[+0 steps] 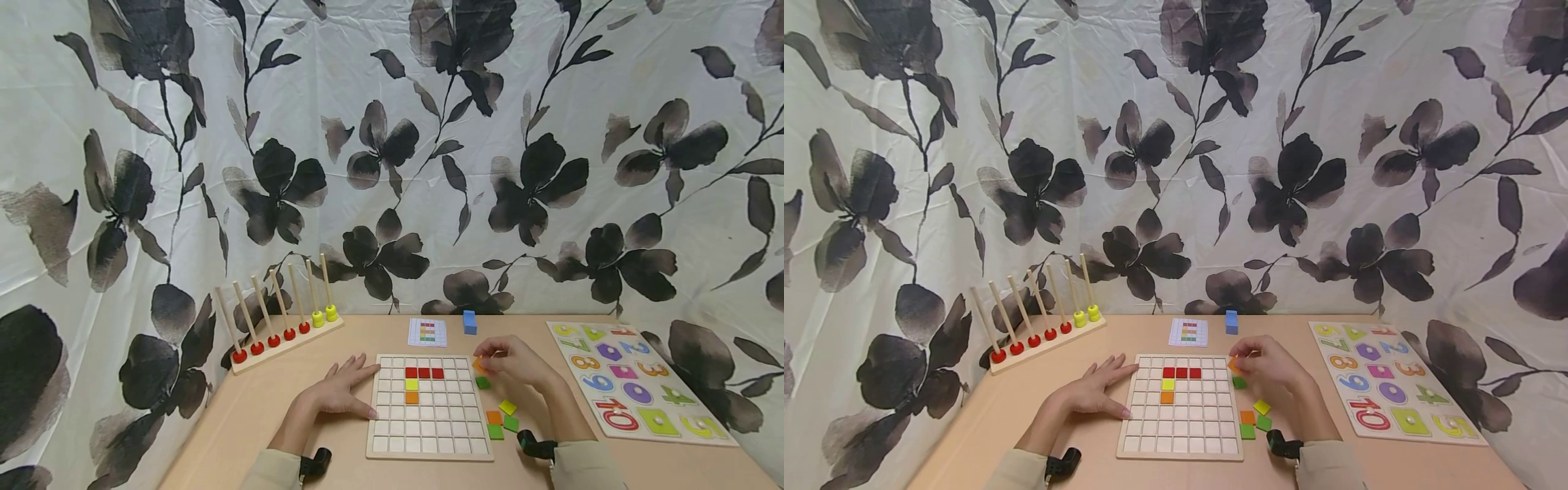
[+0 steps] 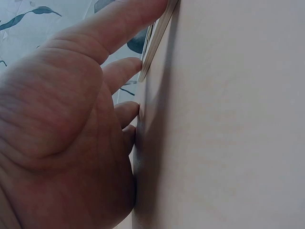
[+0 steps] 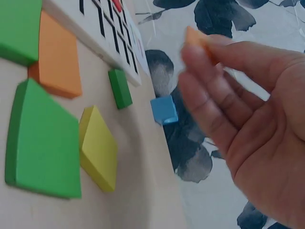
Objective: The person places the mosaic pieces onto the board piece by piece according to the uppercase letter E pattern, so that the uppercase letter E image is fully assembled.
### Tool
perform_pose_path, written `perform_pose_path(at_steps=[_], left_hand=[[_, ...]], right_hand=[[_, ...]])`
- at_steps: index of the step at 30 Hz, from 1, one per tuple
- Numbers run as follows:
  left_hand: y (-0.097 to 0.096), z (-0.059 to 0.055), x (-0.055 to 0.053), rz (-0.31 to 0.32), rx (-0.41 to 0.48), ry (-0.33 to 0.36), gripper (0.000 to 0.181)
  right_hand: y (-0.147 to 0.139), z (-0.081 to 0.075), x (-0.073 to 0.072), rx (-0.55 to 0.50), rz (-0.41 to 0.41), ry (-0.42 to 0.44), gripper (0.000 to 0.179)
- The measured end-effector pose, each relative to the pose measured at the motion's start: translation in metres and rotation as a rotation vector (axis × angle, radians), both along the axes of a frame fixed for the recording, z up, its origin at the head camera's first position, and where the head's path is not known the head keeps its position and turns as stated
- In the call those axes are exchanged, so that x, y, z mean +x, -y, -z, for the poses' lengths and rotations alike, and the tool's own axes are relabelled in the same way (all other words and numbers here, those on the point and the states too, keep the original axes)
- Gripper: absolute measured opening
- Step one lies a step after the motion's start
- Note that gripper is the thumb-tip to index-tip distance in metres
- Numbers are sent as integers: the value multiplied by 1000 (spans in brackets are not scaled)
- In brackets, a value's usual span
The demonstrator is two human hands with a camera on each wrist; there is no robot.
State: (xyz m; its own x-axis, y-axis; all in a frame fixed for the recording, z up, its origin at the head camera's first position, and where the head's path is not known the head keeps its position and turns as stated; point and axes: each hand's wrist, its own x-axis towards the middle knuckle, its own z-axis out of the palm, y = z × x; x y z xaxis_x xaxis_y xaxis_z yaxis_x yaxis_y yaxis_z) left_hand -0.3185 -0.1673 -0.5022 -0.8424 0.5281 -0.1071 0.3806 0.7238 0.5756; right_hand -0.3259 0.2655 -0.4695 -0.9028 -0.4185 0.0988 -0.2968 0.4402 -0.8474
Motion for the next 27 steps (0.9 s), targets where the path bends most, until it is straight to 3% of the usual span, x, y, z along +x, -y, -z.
perform_pose_path(at_steps=[5, 10, 27], left_hand=[[0, 0, 0, 1, -2, -2, 100], [-1, 0, 0, 0, -2, 0, 100], [-1, -1, 1, 0, -7, 0, 99]], right_hand=[[7, -5, 0, -123, -18, 19, 23], [17, -11, 2, -157, -41, 8, 34], [53, -14, 7, -109, -51, -60, 26]])
